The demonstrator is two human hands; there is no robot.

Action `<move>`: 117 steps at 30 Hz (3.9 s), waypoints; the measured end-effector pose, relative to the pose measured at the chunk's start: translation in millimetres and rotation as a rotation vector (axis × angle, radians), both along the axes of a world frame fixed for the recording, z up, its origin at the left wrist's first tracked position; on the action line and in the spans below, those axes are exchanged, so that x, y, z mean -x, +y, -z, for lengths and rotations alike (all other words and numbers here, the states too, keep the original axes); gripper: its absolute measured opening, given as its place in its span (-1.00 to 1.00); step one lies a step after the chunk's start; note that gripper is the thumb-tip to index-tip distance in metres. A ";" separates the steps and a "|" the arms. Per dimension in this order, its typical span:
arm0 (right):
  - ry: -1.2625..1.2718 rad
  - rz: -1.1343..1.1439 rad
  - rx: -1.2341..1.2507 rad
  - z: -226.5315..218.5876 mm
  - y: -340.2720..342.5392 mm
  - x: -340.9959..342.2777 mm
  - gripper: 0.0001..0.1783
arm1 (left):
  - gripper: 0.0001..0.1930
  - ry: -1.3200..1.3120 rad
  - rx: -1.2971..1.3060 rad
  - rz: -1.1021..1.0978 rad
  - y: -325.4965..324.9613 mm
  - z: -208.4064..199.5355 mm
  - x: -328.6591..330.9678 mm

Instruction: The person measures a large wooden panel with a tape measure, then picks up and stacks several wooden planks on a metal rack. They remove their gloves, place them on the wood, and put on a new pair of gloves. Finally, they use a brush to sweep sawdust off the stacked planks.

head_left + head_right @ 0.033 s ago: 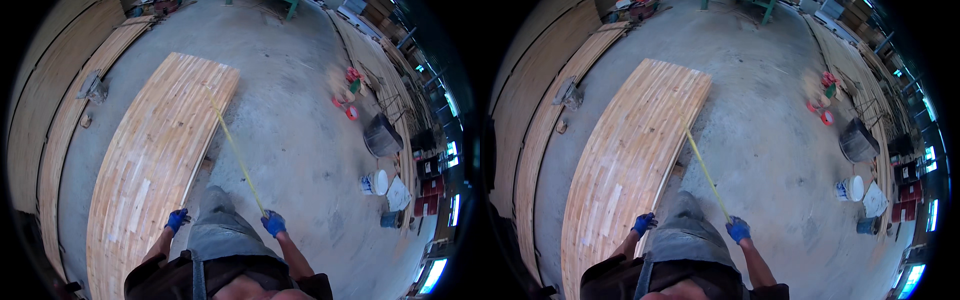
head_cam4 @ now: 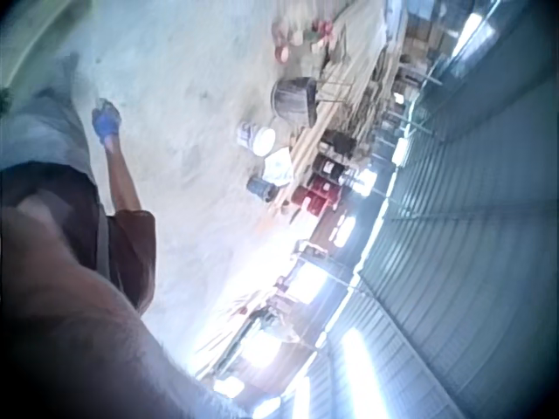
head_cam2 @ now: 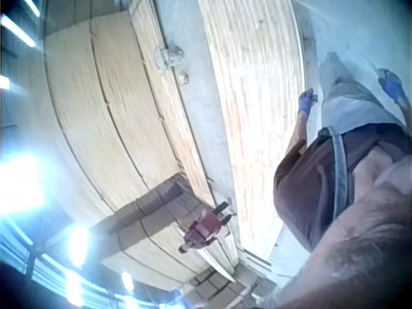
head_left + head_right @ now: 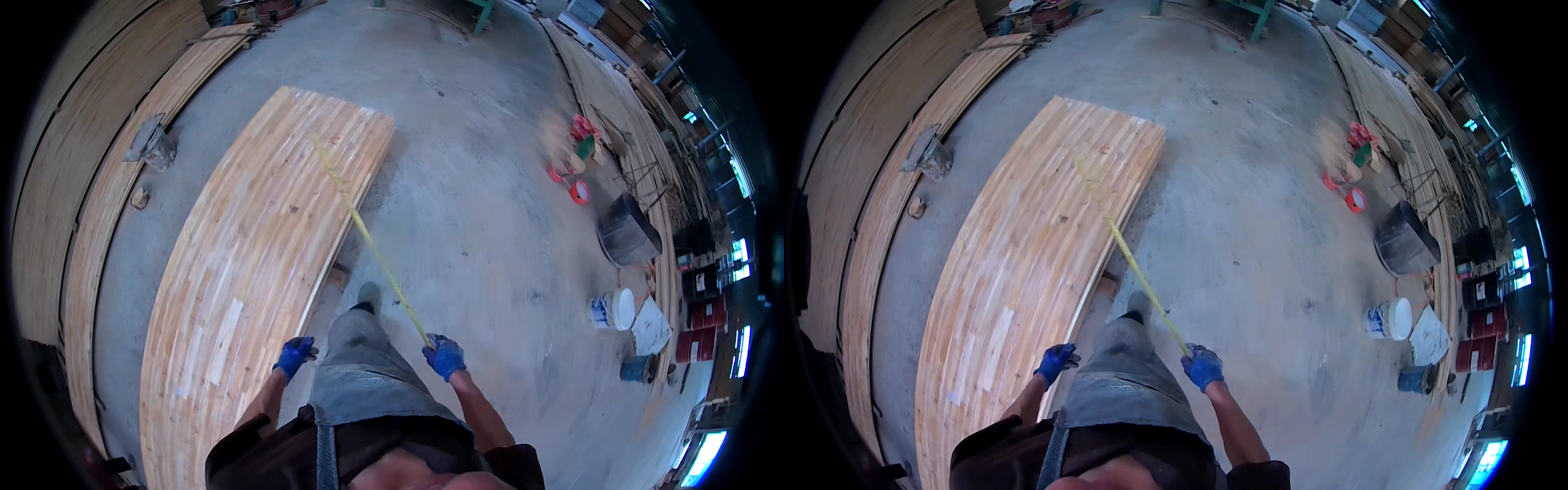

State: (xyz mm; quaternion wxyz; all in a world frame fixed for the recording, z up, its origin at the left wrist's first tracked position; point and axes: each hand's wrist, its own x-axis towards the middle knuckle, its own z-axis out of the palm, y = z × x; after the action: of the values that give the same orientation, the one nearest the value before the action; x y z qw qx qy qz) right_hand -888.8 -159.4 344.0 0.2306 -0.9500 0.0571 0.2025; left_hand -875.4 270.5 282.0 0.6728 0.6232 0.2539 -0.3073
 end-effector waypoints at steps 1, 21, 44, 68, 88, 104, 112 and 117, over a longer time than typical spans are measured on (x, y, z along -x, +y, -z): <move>-0.017 -0.057 -0.007 1.1 -4.7 -52.5 -0.52 | -0.57 -0.116 0.047 -0.010 -19.8 0.2 -37.1; -0.023 -0.431 -0.025 -4.7 -213.6 -552.8 -0.54 | -0.51 -0.265 0.414 -0.126 -293.1 -45.5 -666.4; 0.229 -0.557 0.043 148.7 -100.5 -1089.5 -0.57 | -0.22 -0.136 -0.523 0.272 -356.4 33.6 -831.3; 0.268 -0.686 -0.067 314.7 27.2 -1267.0 -0.62 | -0.40 0.046 -0.595 -0.146 -422.1 49.6 -877.0; 0.225 -0.712 -0.007 339.8 31.1 -1277.1 -0.48 | -0.49 0.051 -0.605 -0.177 -411.8 53.4 -884.4; 0.315 -0.612 0.128 388.7 -52.2 -1248.4 -0.57 | -0.58 -0.045 -0.677 -0.113 -429.3 74.1 -885.9; 0.320 -0.570 0.037 423.7 -74.8 -1256.5 -0.56 | -0.59 -0.001 -0.645 -0.018 -434.3 76.0 -895.8; 0.342 -0.562 0.011 438.5 -75.6 -1258.8 -0.58 | -0.60 0.013 -0.635 0.009 -439.5 78.3 -904.4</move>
State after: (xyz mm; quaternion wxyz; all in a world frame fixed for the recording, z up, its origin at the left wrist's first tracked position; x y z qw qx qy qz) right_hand 370.0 -235.0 -94.5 0.1479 -0.8820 -0.1681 0.4146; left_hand 29.0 -169.0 203.8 0.4413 0.8013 0.3389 -0.2198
